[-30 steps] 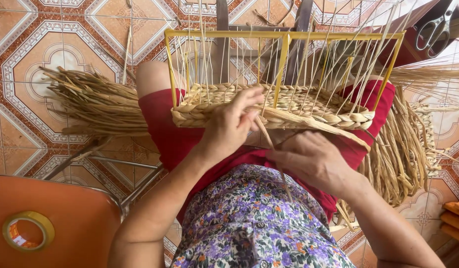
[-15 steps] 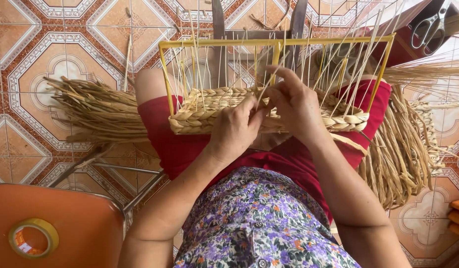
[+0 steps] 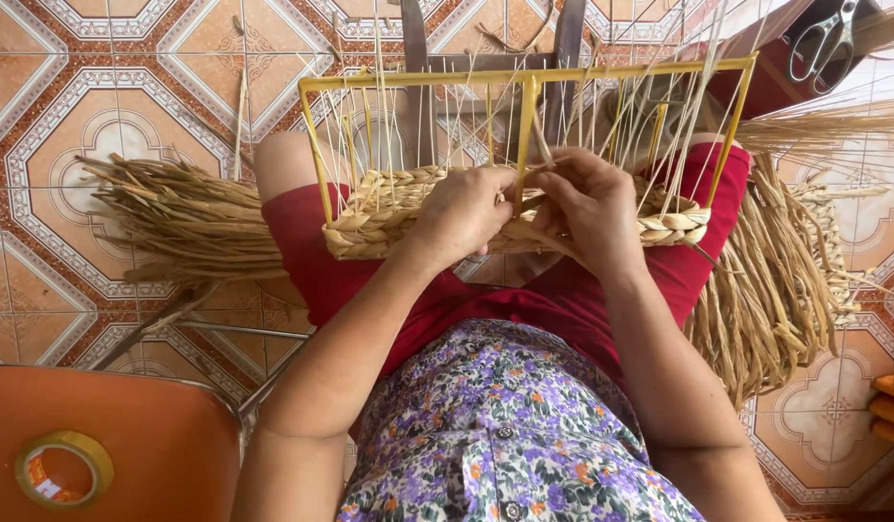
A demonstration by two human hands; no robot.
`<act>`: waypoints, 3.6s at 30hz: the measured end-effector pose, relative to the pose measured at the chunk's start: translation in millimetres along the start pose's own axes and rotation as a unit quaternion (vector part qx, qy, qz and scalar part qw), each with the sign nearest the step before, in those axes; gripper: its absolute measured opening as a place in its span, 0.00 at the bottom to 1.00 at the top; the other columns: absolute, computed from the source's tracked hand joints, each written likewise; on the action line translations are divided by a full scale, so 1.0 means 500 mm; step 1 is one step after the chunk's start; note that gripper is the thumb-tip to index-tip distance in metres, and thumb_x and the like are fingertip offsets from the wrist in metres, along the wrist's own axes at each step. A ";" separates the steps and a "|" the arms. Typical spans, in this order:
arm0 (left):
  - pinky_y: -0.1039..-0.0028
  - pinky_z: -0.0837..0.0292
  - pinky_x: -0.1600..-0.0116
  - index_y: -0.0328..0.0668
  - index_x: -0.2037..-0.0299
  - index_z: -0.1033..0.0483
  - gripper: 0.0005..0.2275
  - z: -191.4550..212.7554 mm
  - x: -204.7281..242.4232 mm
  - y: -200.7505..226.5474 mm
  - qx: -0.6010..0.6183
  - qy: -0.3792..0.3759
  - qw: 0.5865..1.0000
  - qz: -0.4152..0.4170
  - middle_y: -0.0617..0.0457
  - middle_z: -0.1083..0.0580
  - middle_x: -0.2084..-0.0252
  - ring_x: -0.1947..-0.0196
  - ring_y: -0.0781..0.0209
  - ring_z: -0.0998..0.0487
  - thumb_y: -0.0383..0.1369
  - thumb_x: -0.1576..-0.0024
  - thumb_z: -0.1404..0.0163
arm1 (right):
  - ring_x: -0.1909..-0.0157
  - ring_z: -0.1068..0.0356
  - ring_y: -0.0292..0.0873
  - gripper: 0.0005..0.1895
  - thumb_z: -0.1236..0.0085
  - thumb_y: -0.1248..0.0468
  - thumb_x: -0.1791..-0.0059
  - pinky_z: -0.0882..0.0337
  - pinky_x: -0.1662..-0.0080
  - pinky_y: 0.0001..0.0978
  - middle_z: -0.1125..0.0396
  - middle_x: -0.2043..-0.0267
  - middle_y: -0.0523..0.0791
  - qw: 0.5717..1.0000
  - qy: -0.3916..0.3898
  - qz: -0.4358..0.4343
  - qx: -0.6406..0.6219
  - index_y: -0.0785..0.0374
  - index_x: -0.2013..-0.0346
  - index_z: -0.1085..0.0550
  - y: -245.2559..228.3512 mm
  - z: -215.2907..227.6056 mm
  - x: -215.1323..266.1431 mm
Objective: The person weaves a basket by hand, threading dried plant fibers through a rectangular frame and around vertical supports. They pull the fibers tight and add new stalks one at a time to build up the sides of the basket.
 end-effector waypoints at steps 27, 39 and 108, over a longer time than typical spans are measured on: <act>0.61 0.29 0.35 0.36 0.38 0.33 0.29 0.054 0.216 0.079 -0.180 0.356 0.896 -0.196 0.46 0.36 0.38 0.41 0.47 0.30 0.33 0.47 0.33 | 0.65 0.24 0.41 0.04 0.42 0.68 0.41 0.24 0.63 0.30 0.24 0.59 0.52 0.898 0.316 0.195 -0.235 0.66 0.53 0.21 0.178 0.527 0.218; 0.61 0.29 0.37 0.43 0.42 0.22 0.17 0.071 0.236 0.060 -0.196 0.333 0.915 -0.118 0.50 0.30 0.41 0.43 0.52 0.28 0.27 0.42 0.37 | 0.54 0.33 0.52 0.08 0.34 0.61 0.52 0.32 0.55 0.46 0.31 0.58 0.51 0.811 0.361 -0.072 0.454 0.58 0.61 0.21 0.625 0.623 0.050; 0.76 0.20 0.79 0.32 0.59 0.34 0.03 0.043 -0.002 0.022 0.139 -0.022 0.986 0.089 0.46 0.23 0.65 0.79 0.62 0.17 0.20 0.41 0.55 | 0.59 0.30 0.48 0.06 0.34 0.62 0.52 0.30 0.60 0.42 0.33 0.64 0.46 0.891 0.059 0.176 0.415 0.61 0.66 0.21 -0.089 -0.035 0.050</act>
Point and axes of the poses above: each hand's wrist, its own x-axis away from the middle knuckle, its own z-axis out of the back of the hand, y = z × x, the point moved 9 cm from there along -x, towards the middle knuckle
